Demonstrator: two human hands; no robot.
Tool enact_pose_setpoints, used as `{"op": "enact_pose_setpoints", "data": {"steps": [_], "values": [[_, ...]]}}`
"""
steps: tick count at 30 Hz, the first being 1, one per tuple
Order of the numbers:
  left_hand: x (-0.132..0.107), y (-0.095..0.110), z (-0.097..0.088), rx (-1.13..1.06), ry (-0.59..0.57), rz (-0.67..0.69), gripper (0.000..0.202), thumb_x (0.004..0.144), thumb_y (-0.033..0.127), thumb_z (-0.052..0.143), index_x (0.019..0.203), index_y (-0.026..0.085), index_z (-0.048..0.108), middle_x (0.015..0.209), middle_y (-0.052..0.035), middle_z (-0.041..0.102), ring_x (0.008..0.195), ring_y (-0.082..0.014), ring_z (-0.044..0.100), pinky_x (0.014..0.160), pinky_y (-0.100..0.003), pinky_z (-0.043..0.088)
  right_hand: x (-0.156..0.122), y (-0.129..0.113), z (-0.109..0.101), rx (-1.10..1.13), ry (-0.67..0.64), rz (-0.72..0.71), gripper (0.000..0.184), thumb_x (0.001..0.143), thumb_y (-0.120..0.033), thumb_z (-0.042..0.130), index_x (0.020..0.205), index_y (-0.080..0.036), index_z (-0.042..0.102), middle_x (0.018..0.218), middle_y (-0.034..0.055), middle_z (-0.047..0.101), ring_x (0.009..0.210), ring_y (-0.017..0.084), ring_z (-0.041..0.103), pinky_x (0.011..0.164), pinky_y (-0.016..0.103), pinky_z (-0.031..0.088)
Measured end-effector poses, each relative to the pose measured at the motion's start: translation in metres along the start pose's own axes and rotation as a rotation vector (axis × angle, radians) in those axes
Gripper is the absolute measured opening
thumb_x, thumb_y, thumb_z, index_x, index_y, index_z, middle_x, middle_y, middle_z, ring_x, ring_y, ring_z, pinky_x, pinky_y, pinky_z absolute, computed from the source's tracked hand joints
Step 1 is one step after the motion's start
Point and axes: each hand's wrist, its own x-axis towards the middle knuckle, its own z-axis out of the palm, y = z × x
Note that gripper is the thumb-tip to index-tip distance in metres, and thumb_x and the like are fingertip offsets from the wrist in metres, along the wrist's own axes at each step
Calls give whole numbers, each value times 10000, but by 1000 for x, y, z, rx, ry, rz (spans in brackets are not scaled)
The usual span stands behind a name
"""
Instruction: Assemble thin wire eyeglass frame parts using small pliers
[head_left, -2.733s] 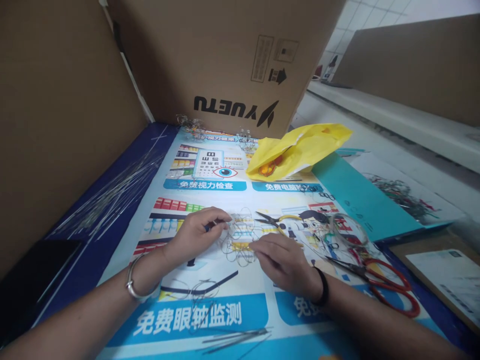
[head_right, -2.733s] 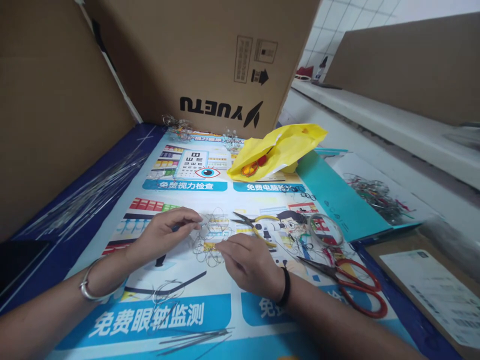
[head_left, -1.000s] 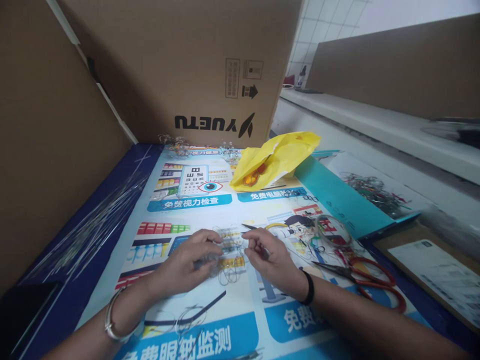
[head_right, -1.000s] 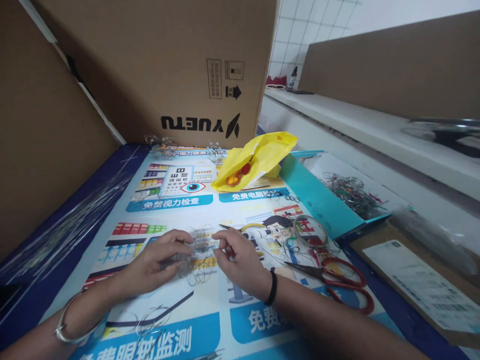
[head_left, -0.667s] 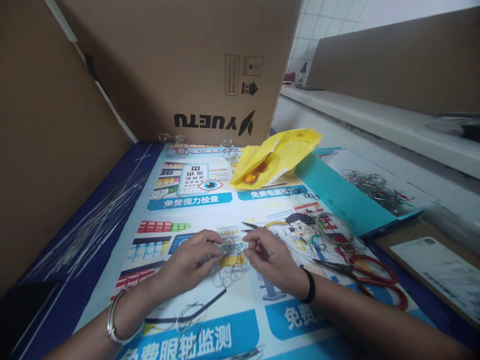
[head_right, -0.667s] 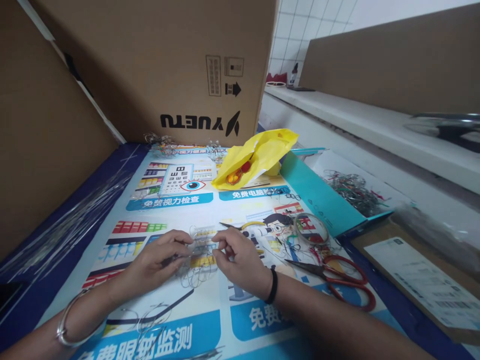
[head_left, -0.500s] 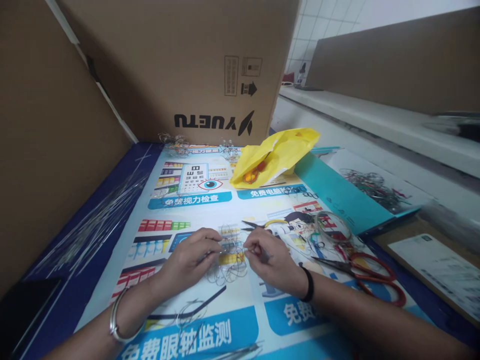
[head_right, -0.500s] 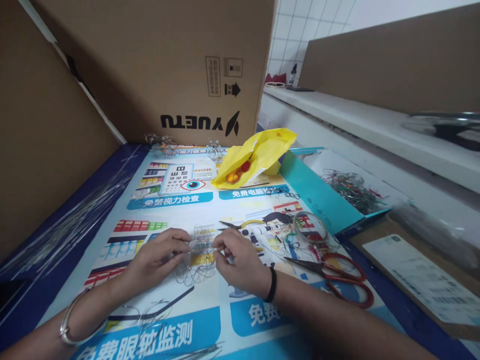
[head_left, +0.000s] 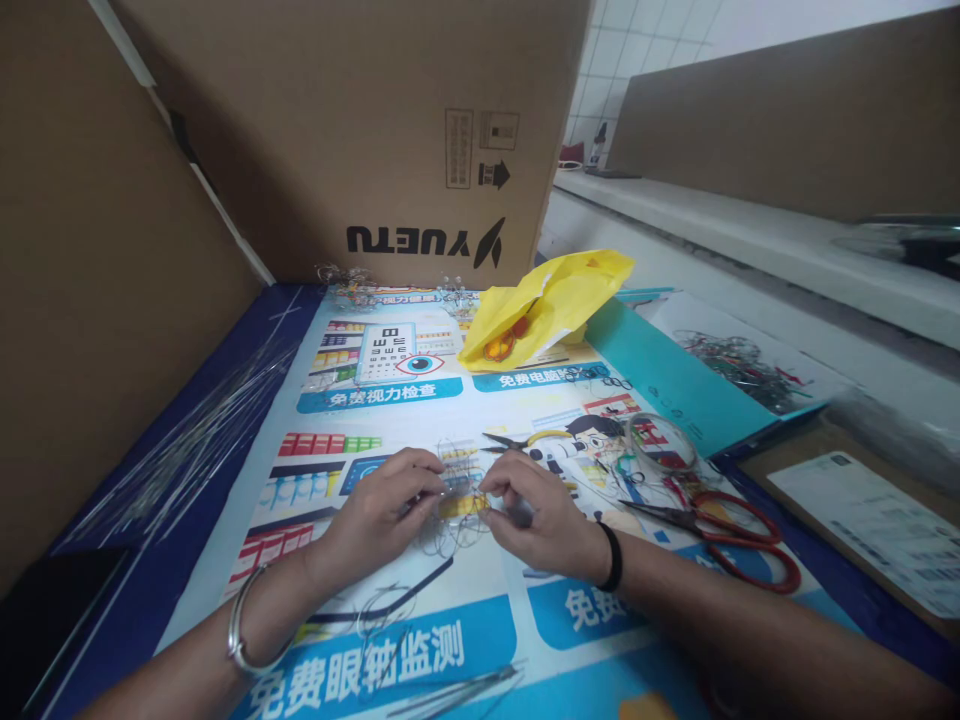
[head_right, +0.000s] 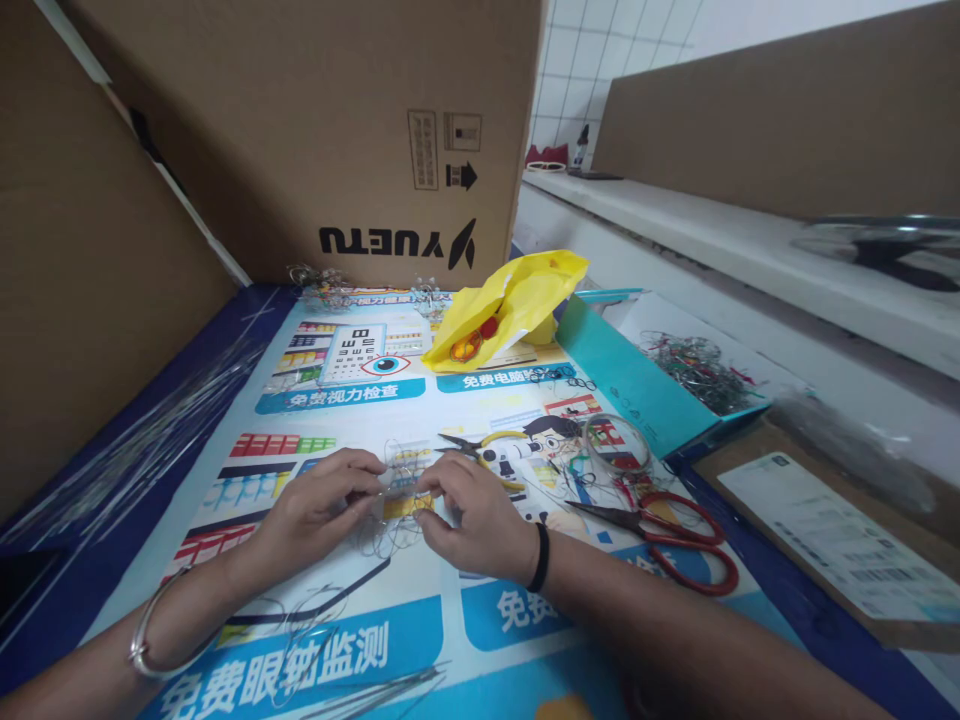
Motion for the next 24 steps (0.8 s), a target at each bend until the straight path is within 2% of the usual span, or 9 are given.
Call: {"op": "enact_pose_setpoints", "data": {"steps": [3, 6, 9, 13, 17, 22, 24], "values": [[-1, 0, -1, -13, -14, -9, 140, 824, 100, 507, 902, 189, 582, 984, -68, 598, 934, -160, 583, 779, -285, 502, -1, 1, -1, 3, -10, 17, 206, 708, -80, 516, 866, -213, 508, 749, 7, 519, 624, 126, 457, 598, 271, 412], [-2, -3, -1, -44, -34, -21, 185, 819, 121, 520, 981, 194, 571, 1023, -75, 588, 928, -161, 577, 776, -288, 508, -3, 5, -1, 39, -14, 66, 294, 664, -30, 477, 891, -214, 512, 783, 8, 515, 632, 117, 463, 597, 257, 421], [-2, -7, -5, -59, -89, -33, 285, 802, 105, 514, 1065, 209, 549, 1093, -80, 554, 953, -163, 556, 772, -280, 503, -4, 10, -1, 84, 26, 195, 308, 658, -27, 468, 902, -211, 512, 780, 3, 502, 657, 116, 481, 577, 234, 423], [-1, -9, -16, -118, -187, -10, 402, 775, 99, 486, 1159, 219, 494, 1165, -95, 503, 1011, -198, 511, 766, -290, 489, -1, 15, -1, 45, 107, 356, 202, 710, -65, 481, 848, -206, 523, 752, 0, 504, 667, 125, 496, 574, 237, 420], [1, -13, -27, -258, -186, -40, 330, 811, 180, 443, 1137, 191, 500, 1089, -104, 526, 867, -184, 531, 743, -314, 475, 3, 13, -3, -40, 115, 273, 173, 706, -51, 496, 772, -201, 552, 818, 25, 529, 797, 162, 519, 700, 290, 433], [3, -27, -27, -304, -22, -269, 145, 856, 209, 447, 941, 172, 558, 921, -68, 577, 837, -168, 552, 757, -308, 460, 2, 13, -2, -107, 104, 210, 132, 740, -95, 526, 799, -199, 584, 837, 45, 540, 834, 188, 524, 758, 340, 434], [4, -31, -26, -279, -35, -302, 100, 841, 202, 490, 870, 166, 579, 906, -62, 595, 864, -170, 563, 795, -316, 452, 2, 15, -1, -143, 84, 200, 122, 742, -122, 554, 827, -196, 600, 846, 53, 547, 842, 197, 524, 773, 357, 430]]}}
